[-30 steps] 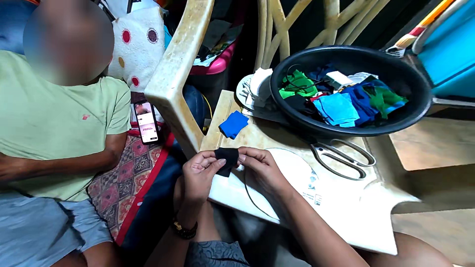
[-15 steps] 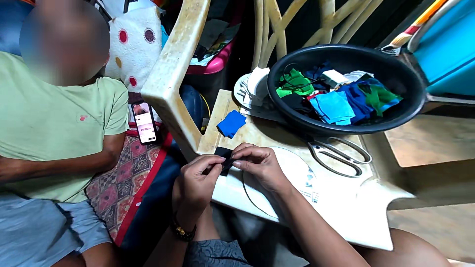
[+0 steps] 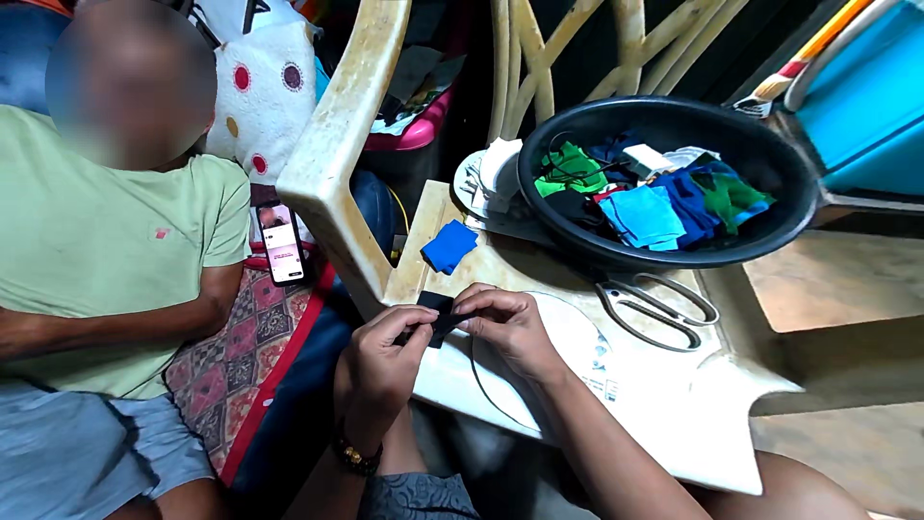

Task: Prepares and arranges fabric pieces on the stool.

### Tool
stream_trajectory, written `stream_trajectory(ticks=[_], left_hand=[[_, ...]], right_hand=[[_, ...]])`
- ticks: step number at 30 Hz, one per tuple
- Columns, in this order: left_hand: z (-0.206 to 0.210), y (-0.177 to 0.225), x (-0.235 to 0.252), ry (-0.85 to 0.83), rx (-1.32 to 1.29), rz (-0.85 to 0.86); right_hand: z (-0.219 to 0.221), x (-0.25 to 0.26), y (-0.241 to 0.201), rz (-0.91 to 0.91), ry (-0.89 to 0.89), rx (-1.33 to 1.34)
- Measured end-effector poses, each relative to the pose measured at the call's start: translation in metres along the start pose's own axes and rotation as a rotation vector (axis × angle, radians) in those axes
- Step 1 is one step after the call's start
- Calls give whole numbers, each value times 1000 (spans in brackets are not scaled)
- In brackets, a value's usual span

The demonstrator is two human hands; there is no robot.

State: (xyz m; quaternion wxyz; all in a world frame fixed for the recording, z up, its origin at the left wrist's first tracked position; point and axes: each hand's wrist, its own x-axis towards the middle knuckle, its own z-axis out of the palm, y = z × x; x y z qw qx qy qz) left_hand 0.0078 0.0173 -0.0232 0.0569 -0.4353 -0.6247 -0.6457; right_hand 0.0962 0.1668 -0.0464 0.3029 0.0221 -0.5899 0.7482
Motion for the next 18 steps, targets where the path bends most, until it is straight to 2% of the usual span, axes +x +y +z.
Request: stream_trajectory(ticks=[6, 11, 16, 18], left_hand=[[1, 0, 0, 10, 48, 67], [7, -1, 1, 69, 47, 88], [15, -6, 4, 102, 35, 109], [18, -8, 3, 88, 18, 116]], right_hand=[[0, 0, 1, -21, 10, -11], [3, 1, -2, -34, 121, 13], [-3, -3, -5, -12, -41, 25], [-1, -3, -6, 16, -53, 51]])
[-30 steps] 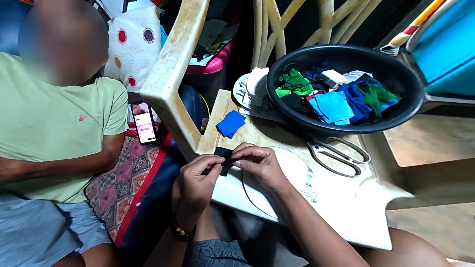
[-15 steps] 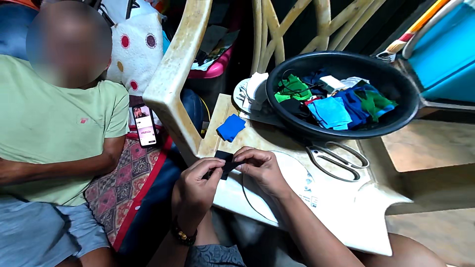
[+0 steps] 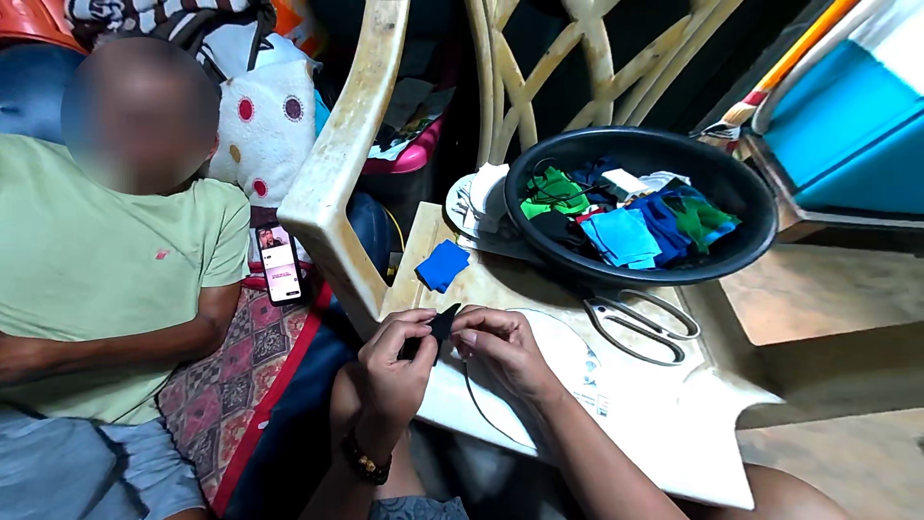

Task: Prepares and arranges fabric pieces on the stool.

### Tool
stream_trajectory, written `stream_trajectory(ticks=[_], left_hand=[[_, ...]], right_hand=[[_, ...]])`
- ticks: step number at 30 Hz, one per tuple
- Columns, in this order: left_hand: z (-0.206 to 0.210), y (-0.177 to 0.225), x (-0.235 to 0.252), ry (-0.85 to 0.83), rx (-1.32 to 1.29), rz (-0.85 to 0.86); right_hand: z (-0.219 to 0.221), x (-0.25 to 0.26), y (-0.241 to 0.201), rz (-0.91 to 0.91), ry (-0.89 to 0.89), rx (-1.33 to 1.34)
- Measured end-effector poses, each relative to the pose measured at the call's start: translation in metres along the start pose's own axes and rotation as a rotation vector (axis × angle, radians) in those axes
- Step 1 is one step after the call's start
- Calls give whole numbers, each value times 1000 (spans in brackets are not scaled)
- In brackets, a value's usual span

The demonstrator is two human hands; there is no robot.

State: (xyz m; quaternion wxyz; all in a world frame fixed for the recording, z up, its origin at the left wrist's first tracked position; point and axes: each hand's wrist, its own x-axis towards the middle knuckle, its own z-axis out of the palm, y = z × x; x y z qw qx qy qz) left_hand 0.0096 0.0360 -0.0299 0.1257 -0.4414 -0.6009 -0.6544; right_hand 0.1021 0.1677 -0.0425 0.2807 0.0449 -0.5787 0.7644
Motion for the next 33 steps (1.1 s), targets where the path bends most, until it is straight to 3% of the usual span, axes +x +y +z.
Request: stream_trajectory(ticks=[18, 27, 33], left_hand=[[4, -4, -2, -13, 62, 101], [-6, 8, 2, -191, -64, -56], [-7, 19, 10, -194, -62, -228]], right_hand=[[5, 2, -2, 16, 70, 19], [8, 2, -3, 21, 78, -81], [9, 2, -4, -5, 49, -181]])
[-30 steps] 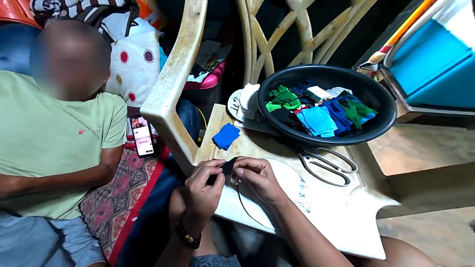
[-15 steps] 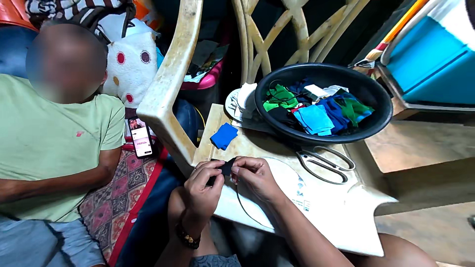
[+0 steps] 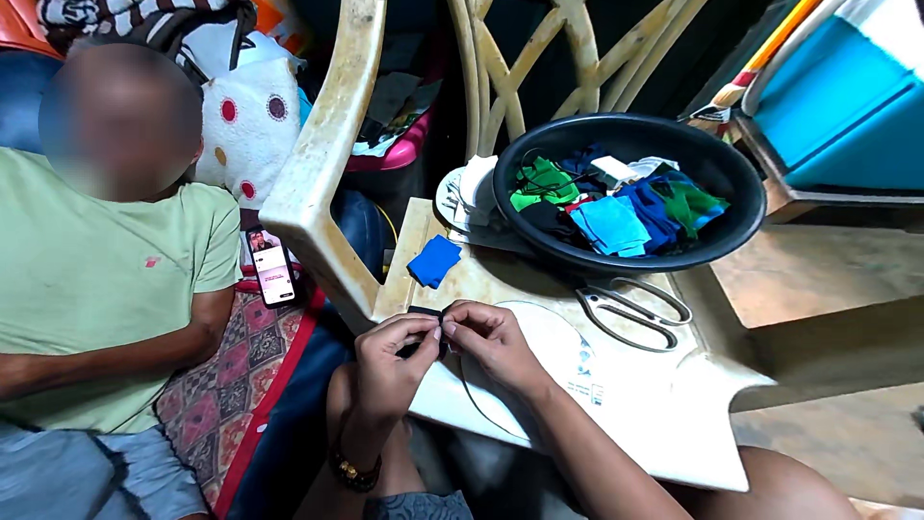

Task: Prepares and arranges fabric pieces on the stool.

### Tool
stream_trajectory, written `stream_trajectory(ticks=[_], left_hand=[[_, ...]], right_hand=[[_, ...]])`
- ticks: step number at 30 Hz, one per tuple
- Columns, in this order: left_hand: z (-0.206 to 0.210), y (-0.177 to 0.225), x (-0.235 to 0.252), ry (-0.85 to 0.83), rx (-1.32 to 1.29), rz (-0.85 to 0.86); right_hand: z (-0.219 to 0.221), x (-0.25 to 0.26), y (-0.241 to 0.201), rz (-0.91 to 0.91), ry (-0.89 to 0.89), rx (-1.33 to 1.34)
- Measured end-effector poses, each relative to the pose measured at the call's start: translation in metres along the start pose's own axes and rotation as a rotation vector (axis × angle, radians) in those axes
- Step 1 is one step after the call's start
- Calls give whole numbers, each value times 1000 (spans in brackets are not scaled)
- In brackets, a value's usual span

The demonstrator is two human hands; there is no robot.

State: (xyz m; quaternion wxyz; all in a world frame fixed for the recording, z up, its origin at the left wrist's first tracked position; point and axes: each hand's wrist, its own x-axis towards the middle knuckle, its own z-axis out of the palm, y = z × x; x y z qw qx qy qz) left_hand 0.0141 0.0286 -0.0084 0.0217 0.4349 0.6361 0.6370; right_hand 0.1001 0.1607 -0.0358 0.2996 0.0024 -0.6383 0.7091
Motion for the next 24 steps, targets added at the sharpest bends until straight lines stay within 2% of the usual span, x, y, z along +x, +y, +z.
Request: stream_trajectory(ticks=[8, 24], left_hand=[[0, 7, 2, 13, 29, -95], [0, 10, 2, 13, 80, -109]], right_hand=[[0, 0, 0, -26, -14, -54], [-1, -1, 4, -89, -37, -107]])
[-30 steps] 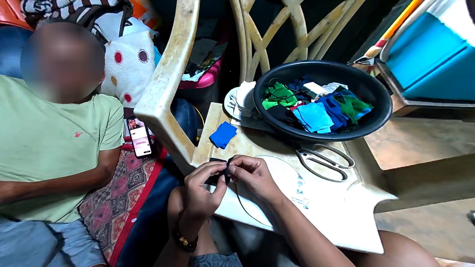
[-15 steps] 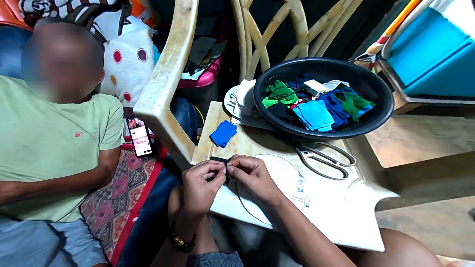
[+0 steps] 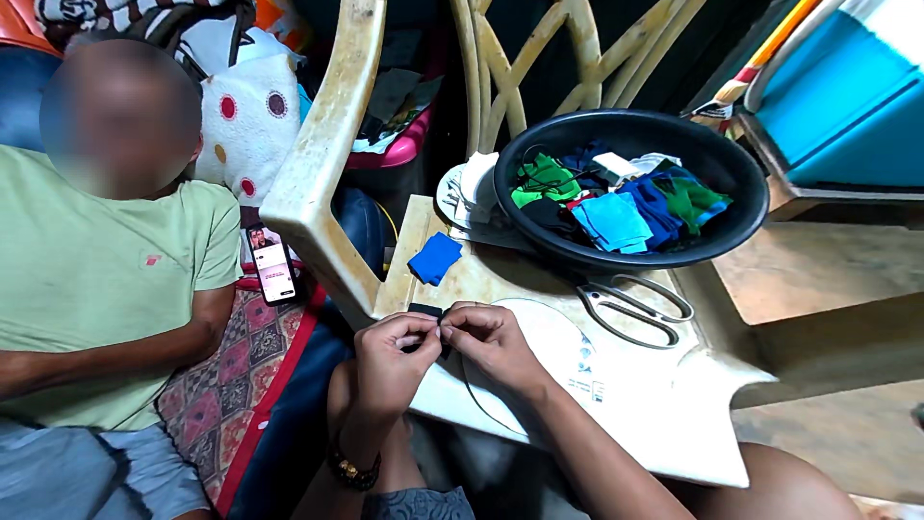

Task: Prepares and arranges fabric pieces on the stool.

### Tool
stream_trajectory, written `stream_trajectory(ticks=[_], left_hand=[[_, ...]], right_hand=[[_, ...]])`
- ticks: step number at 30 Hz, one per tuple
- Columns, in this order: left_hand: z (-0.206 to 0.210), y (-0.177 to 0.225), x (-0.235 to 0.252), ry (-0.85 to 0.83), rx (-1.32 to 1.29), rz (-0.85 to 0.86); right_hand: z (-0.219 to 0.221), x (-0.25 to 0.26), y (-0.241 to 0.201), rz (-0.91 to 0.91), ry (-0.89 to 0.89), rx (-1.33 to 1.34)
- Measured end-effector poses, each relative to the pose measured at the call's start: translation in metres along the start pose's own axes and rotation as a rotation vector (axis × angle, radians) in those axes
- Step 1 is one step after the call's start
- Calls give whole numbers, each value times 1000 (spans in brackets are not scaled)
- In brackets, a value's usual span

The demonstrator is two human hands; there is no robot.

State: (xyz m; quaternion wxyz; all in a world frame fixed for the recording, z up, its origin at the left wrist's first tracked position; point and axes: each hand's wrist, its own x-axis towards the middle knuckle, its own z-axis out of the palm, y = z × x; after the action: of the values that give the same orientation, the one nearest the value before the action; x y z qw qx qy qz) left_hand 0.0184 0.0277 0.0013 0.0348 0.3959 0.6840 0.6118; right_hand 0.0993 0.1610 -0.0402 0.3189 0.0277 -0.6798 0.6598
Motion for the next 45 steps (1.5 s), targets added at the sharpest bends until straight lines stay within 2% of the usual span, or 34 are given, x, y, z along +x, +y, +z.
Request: stream_trajectory(ticks=[8, 15, 31, 40, 45], left_hand=[[-1, -2, 2, -21, 27, -29], [-3, -2, 3, -49, -62, -120], [-6, -4, 5, -67, -9, -95], [-6, -6, 6, -59, -136, -216], [-5, -4, 6, 13, -326, -377]], right_hand=[[0, 0, 1, 10, -9, -15], [0, 1, 0, 17, -2, -16], [1, 1, 0, 49, -16, -31], [1, 2, 0, 64, 10, -25], [0, 2, -4, 120, 72, 47]])
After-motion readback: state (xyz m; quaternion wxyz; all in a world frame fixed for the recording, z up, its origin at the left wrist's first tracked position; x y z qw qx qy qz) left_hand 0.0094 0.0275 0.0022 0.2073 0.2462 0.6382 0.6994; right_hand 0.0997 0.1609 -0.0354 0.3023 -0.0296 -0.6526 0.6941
